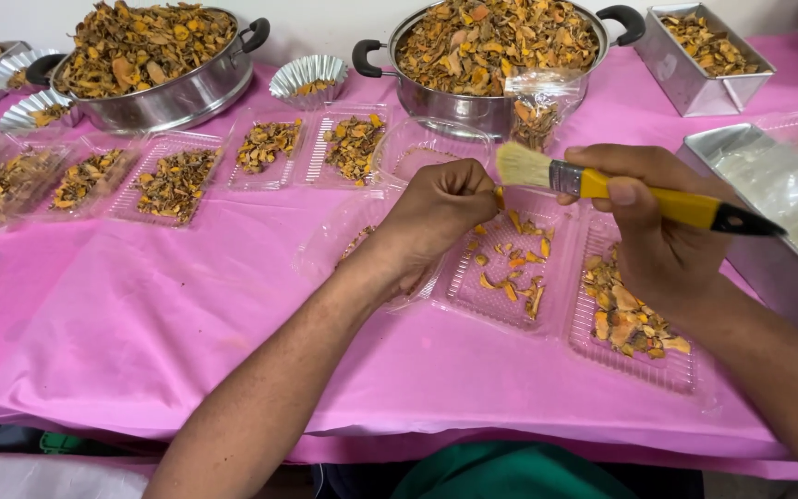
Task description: Sorting and cleaning dried herbs into small plastic containers using a brush and fingers
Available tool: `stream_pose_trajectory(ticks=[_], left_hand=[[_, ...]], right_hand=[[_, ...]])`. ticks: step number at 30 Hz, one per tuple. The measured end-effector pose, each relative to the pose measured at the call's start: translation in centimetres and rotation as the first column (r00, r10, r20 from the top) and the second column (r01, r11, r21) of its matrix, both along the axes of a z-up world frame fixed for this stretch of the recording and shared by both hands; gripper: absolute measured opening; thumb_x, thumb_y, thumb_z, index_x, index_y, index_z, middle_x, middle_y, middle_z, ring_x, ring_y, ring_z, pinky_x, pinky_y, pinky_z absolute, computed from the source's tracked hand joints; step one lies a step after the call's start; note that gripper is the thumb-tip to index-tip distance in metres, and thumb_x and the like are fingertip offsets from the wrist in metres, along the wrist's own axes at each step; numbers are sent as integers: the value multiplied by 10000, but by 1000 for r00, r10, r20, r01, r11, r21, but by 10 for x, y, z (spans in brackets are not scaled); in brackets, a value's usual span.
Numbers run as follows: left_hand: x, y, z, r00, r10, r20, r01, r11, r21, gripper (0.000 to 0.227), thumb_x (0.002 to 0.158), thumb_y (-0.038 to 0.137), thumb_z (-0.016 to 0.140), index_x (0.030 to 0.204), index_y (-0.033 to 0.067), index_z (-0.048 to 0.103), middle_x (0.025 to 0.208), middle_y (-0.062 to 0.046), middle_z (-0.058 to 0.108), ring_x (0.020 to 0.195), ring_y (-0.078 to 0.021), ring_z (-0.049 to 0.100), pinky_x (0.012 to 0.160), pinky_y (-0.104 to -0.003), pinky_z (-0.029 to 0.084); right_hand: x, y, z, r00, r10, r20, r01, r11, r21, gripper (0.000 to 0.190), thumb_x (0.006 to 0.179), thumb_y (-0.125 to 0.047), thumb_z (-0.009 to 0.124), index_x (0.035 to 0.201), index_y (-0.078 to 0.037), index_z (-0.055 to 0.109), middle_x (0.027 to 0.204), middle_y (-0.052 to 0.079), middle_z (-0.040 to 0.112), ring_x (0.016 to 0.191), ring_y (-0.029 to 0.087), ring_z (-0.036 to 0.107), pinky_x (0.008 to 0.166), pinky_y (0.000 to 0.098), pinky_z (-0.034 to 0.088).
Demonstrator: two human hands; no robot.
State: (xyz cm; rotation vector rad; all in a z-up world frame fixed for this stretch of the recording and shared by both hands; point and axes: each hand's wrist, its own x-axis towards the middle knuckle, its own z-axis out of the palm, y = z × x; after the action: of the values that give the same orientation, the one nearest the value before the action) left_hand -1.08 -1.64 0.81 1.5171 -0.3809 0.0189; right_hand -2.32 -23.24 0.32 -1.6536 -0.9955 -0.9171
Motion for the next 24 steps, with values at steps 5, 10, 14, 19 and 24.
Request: stream_pose_trajectory(ticks=[5, 10, 14, 19, 24], left_hand=[[2, 5, 0, 998, -25, 65, 30, 996, -86, 312, 886, -65, 612, 696, 159, 507, 662, 45, 461, 625, -56, 373, 600, -231, 318], [2, 7, 2, 994, 61, 89, -62, 998, 11, 317, 861, -42, 554, 662, 185, 456, 634, 81, 402, 606, -26, 294, 538, -236, 195], [-1, 7, 2, 996, 35, 77, -34, 999, -21, 319, 864, -69, 586, 679, 170, 488, 655, 66, 437, 621, -40, 339, 562, -230, 250], [-1, 6, 0, 997, 22, 78, -19, 999, -32, 322, 882, -57, 574, 670, 175, 500, 654, 66, 434, 621, -44, 341, 561, -233, 259], [-2, 4, -3, 993, -97, 63, 102, 991, -92, 266, 875, 1, 561, 686, 167, 474, 677, 56, 416, 680, -68, 351, 663, -255, 296]], right_hand=[[-19, 2, 4, 983, -171, -65, 155, 969, -193, 220, 1062, -140, 578, 1164, 29, 675, 990, 119, 704, 816, 171, 671, 716, 276, 501], [-19, 2, 14, 982, -188, -35, 176, 961, -212, 299, 1091, -163, 497, 1045, 32, 719, 863, 91, 697, 689, 151, 619, 575, 285, 419], [-19, 8, 13, 997, -37, -70, 17, 965, -262, 309, 1059, -201, 469, 1054, -2, 705, 888, 82, 726, 638, 124, 656, 502, 214, 455], [-19, 6, 19, 991, -83, -109, 50, 959, -278, 307, 1070, -174, 437, 958, -38, 689, 692, -5, 695, 625, 94, 698, 604, 227, 523], [14, 6, -15, 992, -117, 43, 124, 940, -317, 274, 1028, -75, 684, 1300, -78, 719, 1108, 148, 606, 832, 188, 636, 737, 233, 498]])
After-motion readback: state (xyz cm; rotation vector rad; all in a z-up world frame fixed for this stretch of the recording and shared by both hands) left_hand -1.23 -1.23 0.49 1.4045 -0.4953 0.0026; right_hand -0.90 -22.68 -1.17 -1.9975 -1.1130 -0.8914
